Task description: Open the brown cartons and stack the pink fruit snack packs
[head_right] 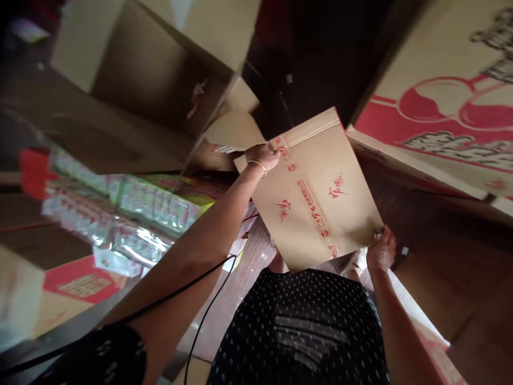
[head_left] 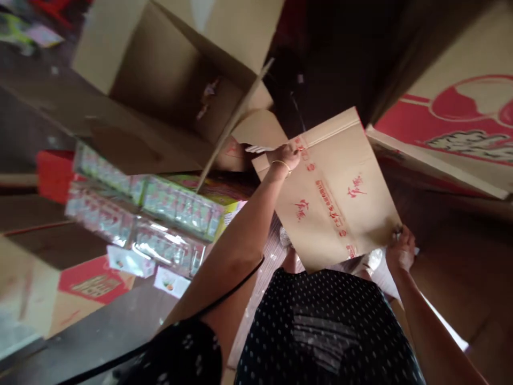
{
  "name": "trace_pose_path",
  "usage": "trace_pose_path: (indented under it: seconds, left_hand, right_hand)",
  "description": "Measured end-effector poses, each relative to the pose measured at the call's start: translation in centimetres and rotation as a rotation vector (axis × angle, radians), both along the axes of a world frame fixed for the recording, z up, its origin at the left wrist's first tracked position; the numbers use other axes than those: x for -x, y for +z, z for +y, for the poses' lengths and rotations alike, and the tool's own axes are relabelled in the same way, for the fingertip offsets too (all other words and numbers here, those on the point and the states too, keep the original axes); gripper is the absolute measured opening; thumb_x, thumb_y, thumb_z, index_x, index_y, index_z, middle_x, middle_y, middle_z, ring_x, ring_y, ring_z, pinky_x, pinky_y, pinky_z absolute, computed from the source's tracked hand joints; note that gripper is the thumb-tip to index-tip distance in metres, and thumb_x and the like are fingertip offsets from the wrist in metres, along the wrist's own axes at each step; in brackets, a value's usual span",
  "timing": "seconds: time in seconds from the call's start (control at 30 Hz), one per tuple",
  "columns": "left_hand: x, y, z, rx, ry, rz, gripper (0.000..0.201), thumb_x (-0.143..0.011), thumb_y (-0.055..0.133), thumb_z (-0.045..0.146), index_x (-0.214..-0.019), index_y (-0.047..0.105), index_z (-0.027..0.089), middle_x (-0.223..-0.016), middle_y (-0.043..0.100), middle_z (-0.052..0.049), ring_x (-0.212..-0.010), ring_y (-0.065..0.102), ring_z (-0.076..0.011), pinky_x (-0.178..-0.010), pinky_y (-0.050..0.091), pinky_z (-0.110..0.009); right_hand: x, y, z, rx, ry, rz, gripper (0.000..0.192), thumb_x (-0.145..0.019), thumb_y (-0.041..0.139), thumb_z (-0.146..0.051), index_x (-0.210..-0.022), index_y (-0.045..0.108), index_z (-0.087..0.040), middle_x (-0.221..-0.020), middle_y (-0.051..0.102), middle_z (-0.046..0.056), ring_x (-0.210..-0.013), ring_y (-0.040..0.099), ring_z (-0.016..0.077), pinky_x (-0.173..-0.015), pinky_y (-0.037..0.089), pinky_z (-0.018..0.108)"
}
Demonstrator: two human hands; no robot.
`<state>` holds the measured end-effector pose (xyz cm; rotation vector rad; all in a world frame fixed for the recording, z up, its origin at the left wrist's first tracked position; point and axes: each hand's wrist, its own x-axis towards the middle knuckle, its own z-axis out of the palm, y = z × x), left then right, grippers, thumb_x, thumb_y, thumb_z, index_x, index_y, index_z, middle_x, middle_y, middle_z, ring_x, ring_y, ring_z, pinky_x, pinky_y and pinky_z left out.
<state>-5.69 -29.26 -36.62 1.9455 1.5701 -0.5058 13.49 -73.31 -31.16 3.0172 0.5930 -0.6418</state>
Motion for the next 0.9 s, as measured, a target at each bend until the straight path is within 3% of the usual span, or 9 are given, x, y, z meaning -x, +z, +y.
trace_pose_path:
  seconds: [0.17, 0.33, 0.5, 0.6, 0.67, 0.73, 0.8, 0.9]
  left_hand:
    - [0.0, 3.1, -5.4, 0.008, -0.16, 0.177, 0.061, -0.092, 0.052, 0.045, -0.139, 0.064, 0.008, -0.143, 0.064, -0.026, -0.133, 0.059, -0.0411, -0.115, 0.045, -0.053]
    - [2.8, 5.0, -13.0, 0.083, -0.232, 0.206, 0.058, -0.093, 0.049, 0.037, -0.139, 0.061, 0.005, -0.137, 0.065, -0.028, -0.128, 0.063, -0.0399, -0.11, 0.049, -0.05]
    - [8.1, 6.3, -22.8, 0.092, -0.085, 0.201, 0.061, -0.092, 0.049, 0.035, -0.143, 0.056, 0.003, -0.137, 0.064, -0.029, -0.129, 0.062, -0.0405, -0.112, 0.048, -0.049]
    - [10.3, 6.8, -27.5, 0.102, 0.029, 0.181, 0.073, -0.092, 0.052, 0.037, -0.156, 0.044, 0.003, -0.145, 0.059, -0.029, -0.133, 0.059, -0.0407, -0.114, 0.047, -0.049]
    - [10.8, 7.0, -29.1, 0.091, 0.074, 0.143, 0.081, -0.091, 0.054, 0.038, -0.16, 0.037, 0.001, -0.151, 0.054, -0.029, -0.138, 0.056, -0.0395, -0.116, 0.046, -0.046]
    - [10.8, 7.0, -29.4, 0.079, 0.118, 0.113, 0.08, -0.09, 0.056, 0.037, -0.16, 0.039, 0.003, -0.151, 0.054, -0.028, -0.138, 0.056, -0.0387, -0.115, 0.047, -0.045]
    - [10.9, 7.0, -29.1, 0.07, 0.157, 0.102, 0.071, -0.09, 0.056, 0.036, -0.154, 0.048, 0.007, -0.146, 0.059, -0.025, -0.135, 0.057, -0.0393, -0.113, 0.047, -0.048]
    - [11.7, 6.8, -28.9, 0.032, 0.19, 0.066, 0.061, -0.091, 0.055, 0.032, -0.148, 0.054, 0.01, -0.146, 0.059, -0.023, -0.136, 0.055, -0.039, -0.114, 0.046, -0.05]
  right_hand:
    - [-0.5, 0.6, -5.4, -0.015, -0.099, 0.031, 0.069, -0.096, 0.037, -0.035, -0.161, 0.041, -0.012, -0.159, 0.045, 0.023, -0.143, 0.048, 0.0364, -0.114, 0.046, 0.056]
    - [-2.5, 1.8, -10.6, 0.028, -0.159, 0.071, 0.071, -0.097, 0.04, -0.032, -0.167, 0.033, -0.016, -0.164, 0.039, 0.022, -0.137, 0.054, 0.0343, -0.108, 0.05, 0.05]
    - [-6.2, 3.2, -12.1, 0.15, 0.002, 0.133, 0.075, -0.097, 0.042, -0.025, -0.17, 0.028, -0.017, -0.167, 0.035, 0.023, -0.137, 0.054, 0.035, -0.109, 0.049, 0.051]
    - [-6.6, 4.1, -11.8, 0.142, 0.115, 0.048, 0.073, -0.094, 0.042, -0.023, -0.167, 0.035, -0.015, -0.171, 0.03, 0.021, -0.148, 0.042, 0.037, -0.118, 0.041, 0.057]
    - [-5.1, 5.0, -11.5, 0.033, 0.179, -0.037, 0.069, -0.094, 0.041, -0.024, -0.162, 0.041, -0.009, -0.17, 0.031, 0.023, -0.152, 0.036, 0.037, -0.121, 0.038, 0.058]
    - [-2.4, 6.2, -11.2, -0.087, 0.197, -0.04, 0.063, -0.095, 0.042, -0.029, -0.154, 0.049, -0.006, -0.159, 0.045, 0.027, -0.143, 0.048, 0.0349, -0.116, 0.044, 0.055]
    - [1.3, 7.2, -10.3, -0.14, 0.152, 0.115, 0.056, -0.097, 0.04, -0.035, -0.144, 0.056, -0.009, -0.131, 0.066, 0.023, -0.116, 0.065, 0.0297, -0.102, 0.053, 0.049]
    - [7.2, 7.6, -7.1, -0.107, 0.054, 0.455, 0.047, -0.099, 0.042, -0.044, -0.131, 0.062, -0.015, -0.094, 0.072, 0.01, -0.077, 0.065, 0.0201, -0.081, 0.056, 0.038]
